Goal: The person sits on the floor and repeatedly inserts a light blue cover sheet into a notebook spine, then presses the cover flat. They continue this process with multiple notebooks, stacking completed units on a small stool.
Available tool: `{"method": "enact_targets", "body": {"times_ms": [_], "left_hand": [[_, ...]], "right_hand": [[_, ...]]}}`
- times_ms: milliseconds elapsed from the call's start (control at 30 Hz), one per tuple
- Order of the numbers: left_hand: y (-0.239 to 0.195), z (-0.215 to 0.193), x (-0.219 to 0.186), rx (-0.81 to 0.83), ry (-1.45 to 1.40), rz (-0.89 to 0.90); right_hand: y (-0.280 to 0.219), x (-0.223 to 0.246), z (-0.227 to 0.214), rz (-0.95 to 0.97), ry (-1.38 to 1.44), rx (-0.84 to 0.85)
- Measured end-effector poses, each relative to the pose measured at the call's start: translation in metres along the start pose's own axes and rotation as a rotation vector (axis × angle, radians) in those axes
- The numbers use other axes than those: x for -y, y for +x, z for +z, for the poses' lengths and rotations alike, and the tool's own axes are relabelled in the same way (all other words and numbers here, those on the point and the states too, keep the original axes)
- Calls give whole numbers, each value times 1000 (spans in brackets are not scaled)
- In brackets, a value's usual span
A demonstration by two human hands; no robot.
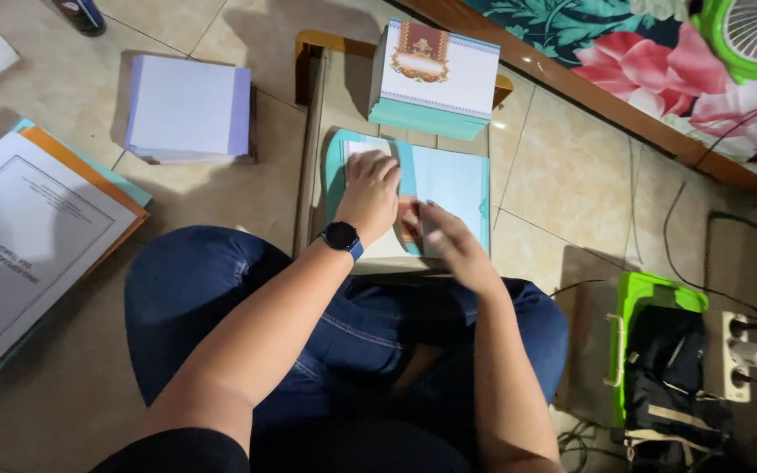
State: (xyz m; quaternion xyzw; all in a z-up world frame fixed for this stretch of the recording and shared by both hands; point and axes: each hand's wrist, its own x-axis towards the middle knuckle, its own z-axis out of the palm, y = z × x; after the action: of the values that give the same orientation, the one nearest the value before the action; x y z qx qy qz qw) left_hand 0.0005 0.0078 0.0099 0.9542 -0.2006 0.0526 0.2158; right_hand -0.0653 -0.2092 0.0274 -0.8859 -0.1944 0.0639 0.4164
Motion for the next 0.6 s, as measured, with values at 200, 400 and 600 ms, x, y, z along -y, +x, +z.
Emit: {"method": "enact_targets", "body": {"times_ms": [200, 400, 600], "left_hand": [[-4, -1, -2, -19, -82, 249], [-2, 11, 4, -36, -58, 316], [-3, 2, 1, -68, -82, 335]], "right_hand": [[1, 1, -6, 169, 456, -367], [2, -14, 4, 225, 237, -362], [0, -4, 4, 161, 545, -433]]}}
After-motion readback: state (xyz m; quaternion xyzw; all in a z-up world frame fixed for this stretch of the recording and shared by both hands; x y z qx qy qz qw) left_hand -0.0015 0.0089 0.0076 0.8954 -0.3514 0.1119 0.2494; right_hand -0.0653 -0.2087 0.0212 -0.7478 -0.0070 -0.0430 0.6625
